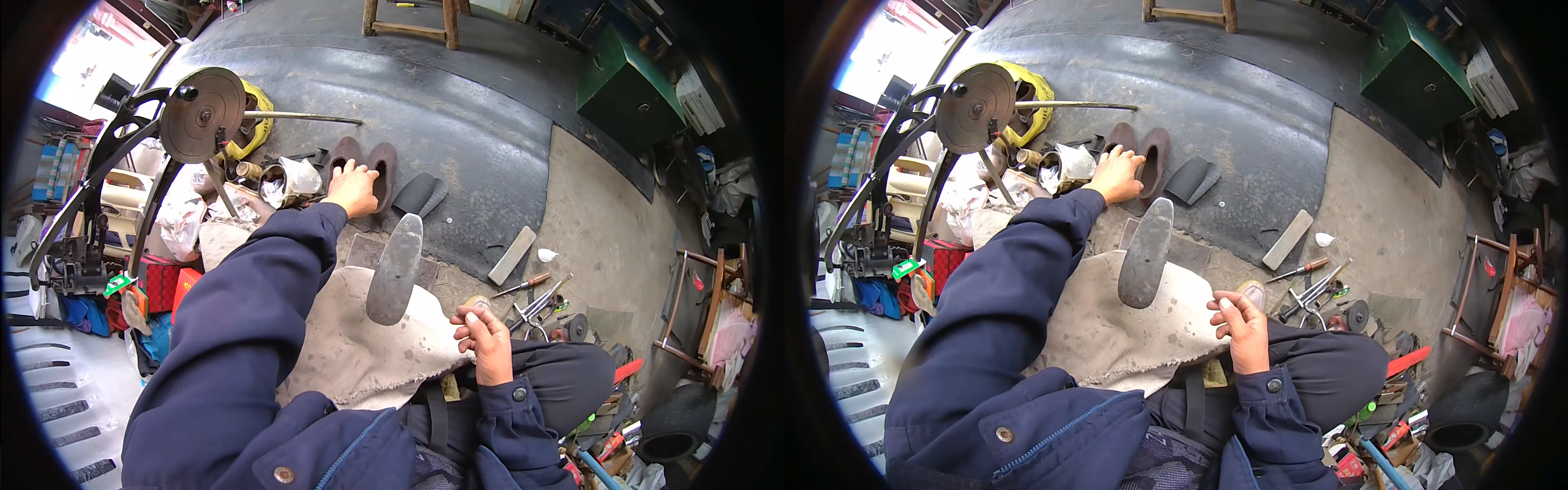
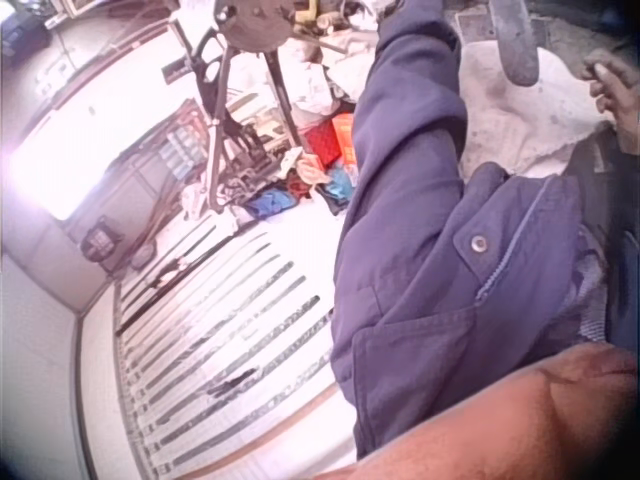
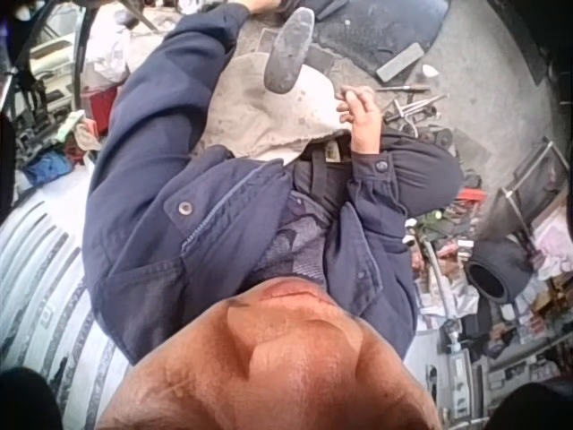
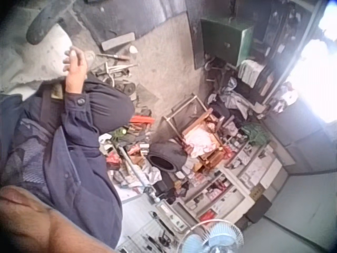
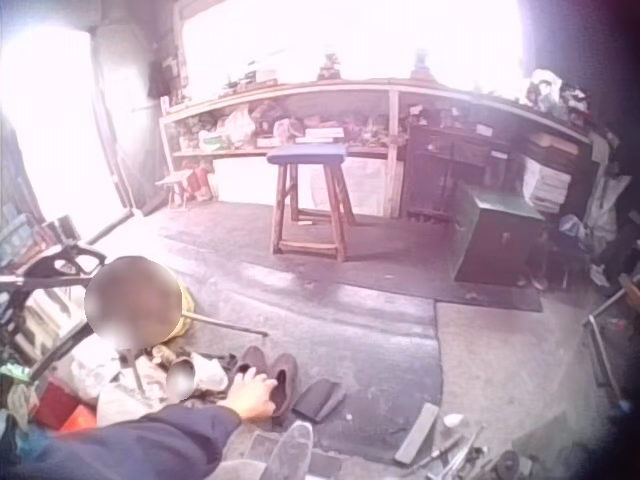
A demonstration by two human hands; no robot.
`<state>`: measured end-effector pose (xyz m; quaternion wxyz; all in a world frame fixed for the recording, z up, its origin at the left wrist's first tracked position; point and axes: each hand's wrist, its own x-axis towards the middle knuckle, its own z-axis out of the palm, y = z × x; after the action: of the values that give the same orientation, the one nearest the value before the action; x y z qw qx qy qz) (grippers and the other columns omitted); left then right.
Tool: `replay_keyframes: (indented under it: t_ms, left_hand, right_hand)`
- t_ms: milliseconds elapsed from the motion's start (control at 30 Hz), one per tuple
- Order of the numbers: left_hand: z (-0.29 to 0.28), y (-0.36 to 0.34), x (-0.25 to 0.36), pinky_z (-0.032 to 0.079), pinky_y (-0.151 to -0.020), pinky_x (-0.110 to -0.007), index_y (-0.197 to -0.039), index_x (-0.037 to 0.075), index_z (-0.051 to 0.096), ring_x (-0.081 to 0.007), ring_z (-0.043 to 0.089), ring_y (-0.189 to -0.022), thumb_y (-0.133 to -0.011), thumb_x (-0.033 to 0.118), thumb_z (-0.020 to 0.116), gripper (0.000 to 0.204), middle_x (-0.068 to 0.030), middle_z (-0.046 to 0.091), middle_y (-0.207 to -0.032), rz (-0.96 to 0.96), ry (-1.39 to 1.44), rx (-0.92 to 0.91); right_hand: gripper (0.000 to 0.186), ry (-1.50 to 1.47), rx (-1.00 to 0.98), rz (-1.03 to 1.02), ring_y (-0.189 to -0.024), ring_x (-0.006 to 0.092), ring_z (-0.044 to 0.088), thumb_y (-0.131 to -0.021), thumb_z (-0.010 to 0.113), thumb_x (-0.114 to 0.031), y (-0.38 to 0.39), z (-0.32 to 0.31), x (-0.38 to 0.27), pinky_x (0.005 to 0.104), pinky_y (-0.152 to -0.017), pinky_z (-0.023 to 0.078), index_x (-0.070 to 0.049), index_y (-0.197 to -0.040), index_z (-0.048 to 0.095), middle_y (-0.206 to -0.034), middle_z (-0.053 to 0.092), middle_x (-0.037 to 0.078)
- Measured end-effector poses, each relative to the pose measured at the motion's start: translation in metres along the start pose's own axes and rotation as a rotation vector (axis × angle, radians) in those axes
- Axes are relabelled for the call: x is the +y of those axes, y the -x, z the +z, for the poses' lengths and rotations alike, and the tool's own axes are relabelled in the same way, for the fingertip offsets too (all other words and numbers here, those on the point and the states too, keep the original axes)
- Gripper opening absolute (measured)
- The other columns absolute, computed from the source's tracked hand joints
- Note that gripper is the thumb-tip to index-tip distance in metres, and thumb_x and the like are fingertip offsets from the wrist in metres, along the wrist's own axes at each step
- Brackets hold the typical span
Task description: The person applies glue to a black shoe sole and presses it onto a shoe upper, repeatedly checking the bond. The person then handles a power adapter and a smartphone before placing them in a bag.
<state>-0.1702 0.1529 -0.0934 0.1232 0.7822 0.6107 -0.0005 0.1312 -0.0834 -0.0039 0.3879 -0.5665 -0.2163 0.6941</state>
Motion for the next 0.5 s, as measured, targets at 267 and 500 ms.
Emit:
replay_keyframes:
  t_ms: [267, 500]
  left_hand:
    - [-0.054, 0.013, 0.014, 0.036, -0.108, -0.048, -0.115, 0.012, 0.072, -0.0376, 0.049, -0.131, -0.083, 0.029, 0.068, 0.037, -0.0155, 0.067, -0.124, -0.072, 0.139, 0.019]
    - [-0.136, 0.084, 0.053, 0.043, -0.103, -0.045, -0.1, 0.005, 0.068, -0.034, 0.06, -0.112, -0.082, 0.016, 0.069, 0.021, -0.0141, 0.069, -0.102, 0.265, 0.413, 0.352]
  right_hand:
    - [0.029, 0.038, -0.079, -0.047, -0.077, 0.0093, 0.062, -0.099, 0.058, -0.021, 0.001, 0.002, -0.003, 0.0216, -0.062, 0.05, 0.002, -0.117, 0.063, -0.101, 0.069, 0.01]
    - [0.027, 0.328, -0.209, -0.09, -0.077, 0.0096, 0.061, -0.097, 0.062, -0.021, 0.006, 0.007, 0.001, 0.0239, -0.066, 0.048, -0.001, -0.116, 0.064, -0.094, 0.069, 0.004]
